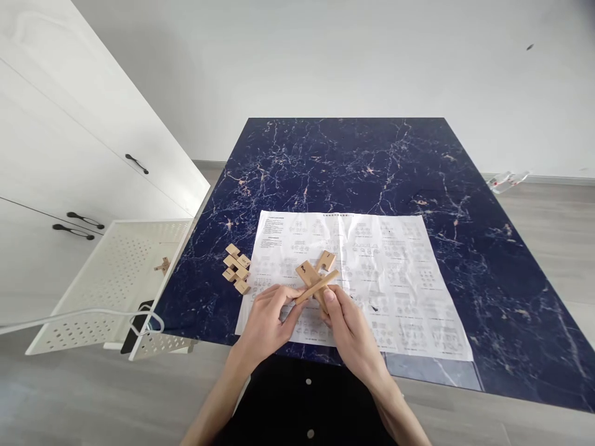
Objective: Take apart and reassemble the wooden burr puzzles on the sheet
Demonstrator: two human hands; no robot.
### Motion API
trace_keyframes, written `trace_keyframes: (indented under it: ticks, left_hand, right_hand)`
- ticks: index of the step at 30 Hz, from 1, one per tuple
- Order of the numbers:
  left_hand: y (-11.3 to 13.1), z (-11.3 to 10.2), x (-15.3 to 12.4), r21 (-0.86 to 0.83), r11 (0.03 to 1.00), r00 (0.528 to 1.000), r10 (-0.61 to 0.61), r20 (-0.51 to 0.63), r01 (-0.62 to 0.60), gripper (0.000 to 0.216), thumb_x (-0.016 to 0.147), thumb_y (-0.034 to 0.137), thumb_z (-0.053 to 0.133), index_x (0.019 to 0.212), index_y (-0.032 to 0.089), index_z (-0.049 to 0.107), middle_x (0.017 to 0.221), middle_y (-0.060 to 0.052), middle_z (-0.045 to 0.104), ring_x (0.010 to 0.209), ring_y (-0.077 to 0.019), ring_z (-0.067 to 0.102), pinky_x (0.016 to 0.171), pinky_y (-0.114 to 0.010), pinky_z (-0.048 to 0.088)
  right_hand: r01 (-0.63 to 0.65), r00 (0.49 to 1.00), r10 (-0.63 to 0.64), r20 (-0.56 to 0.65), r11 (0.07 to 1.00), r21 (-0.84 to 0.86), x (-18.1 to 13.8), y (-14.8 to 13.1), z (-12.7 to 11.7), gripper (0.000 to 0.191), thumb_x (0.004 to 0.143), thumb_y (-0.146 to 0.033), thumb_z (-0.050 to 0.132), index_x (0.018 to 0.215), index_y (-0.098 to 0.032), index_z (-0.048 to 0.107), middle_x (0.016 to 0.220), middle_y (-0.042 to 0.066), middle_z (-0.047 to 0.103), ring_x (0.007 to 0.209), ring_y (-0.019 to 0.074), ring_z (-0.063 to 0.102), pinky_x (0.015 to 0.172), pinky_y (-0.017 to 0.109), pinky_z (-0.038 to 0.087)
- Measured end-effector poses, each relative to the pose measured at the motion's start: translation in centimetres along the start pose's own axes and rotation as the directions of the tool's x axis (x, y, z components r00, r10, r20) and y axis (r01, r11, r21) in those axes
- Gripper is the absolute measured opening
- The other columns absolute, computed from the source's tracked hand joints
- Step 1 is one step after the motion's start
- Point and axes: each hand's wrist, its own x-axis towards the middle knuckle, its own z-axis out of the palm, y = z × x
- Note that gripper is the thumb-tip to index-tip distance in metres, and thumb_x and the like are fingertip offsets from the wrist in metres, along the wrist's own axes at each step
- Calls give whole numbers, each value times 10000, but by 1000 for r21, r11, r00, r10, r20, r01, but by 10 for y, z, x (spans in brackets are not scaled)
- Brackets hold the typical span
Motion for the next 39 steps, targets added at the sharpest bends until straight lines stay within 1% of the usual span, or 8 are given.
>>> trace_keyframes:
  ticks: [4, 12, 19, 22, 24, 28, 31, 39]
  left_hand:
    - [-1, -1, 0, 12, 999, 999, 43, -28, -43, 67, 1073, 166, 678, 1063, 224, 644, 1041, -40, 841, 916, -195, 810, 779, -307, 628]
    - [-3, -3, 1, 1, 992, 992, 127, -8, -127, 98, 1055, 140, 678, 1091, 231, 678, 1129, -70, 859, 994, -234, 830, 835, -351, 644]
    - [-1, -3, 0, -28, 996, 996, 86, -18, -87, 103, 1048, 145, 687, 1080, 241, 670, 1164, -64, 856, 1046, -241, 825, 881, -361, 631]
    - [1, -4, -3, -78, 997, 1000, 0, 0, 0, 147, 1050, 253, 708, 1192, 248, 673, 1160, -72, 840, 1055, -253, 818, 912, -369, 627]
    - [1, -4, -5, -145, 987, 997, -68, 36, 72, 422, 1004, 468, 777, 1332, 251, 624, 1204, -93, 817, 1116, -291, 800, 968, -406, 621]
    - [6, -7, -5, -346, 929, 991, -125, 50, 135, 803, 966, 872, 533, 1447, 230, 571, 1337, -160, 740, 1188, -333, 744, 1041, -484, 596]
    - [12, -10, -2, -429, 881, 980, -181, 78, 197, 744, 1086, 785, 296, 1457, 228, 622, 1392, -174, 706, 1214, -325, 711, 1075, -497, 573]
    - [7, -13, -5, -626, 735, 963, -149, 223, 259, 560, 1079, 718, 489, 1127, 234, 768, 1099, -134, 713, 986, -282, 710, 856, -423, 625]
  right_hand:
    - [14, 993, -21, 117, 998, 53, 0, -2, -5, 416, 1168, -577, 405, 927, -252, 501, 765, -38, 426, 646, 150, 378, 597, 302, 356]
    - [0, 998, 7, 63, 994, -106, -4, -3, -6, 430, 1165, -563, 410, 876, -252, 479, 708, -44, 481, 589, 142, 399, 571, 301, 333]
    - [2, 996, -1, 91, 1000, -14, -4, -2, -6, 402, 1158, -560, 437, 910, -256, 525, 749, -11, 588, 645, 169, 499, 628, 308, 428]
    - [-15, 991, 2, 132, 995, 100, -4, -4, -6, 401, 1144, -593, 464, 956, -251, 552, 739, -20, 572, 653, 169, 485, 655, 315, 442]
    - [-69, 980, 27, 195, 975, 213, -4, -6, -6, 406, 1129, -614, 497, 985, -243, 575, 717, -33, 547, 636, 160, 464, 654, 314, 434]
    - [-257, 916, 49, 398, 835, 487, -4, -7, -6, 405, 1111, -602, 573, 967, -225, 602, 653, -64, 473, 553, 120, 370, 583, 288, 379]
    - [-380, 833, -55, 550, 665, 643, -4, -4, -2, 402, 1111, -532, 621, 871, -212, 590, 610, -85, 394, 494, 89, 278, 513, 260, 313]
    - [-609, 686, -128, 716, 436, 662, -3, 4, 22, 361, 1007, -558, 775, 1020, -225, 636, 539, -131, 319, 445, 83, 159, 426, 228, 190]
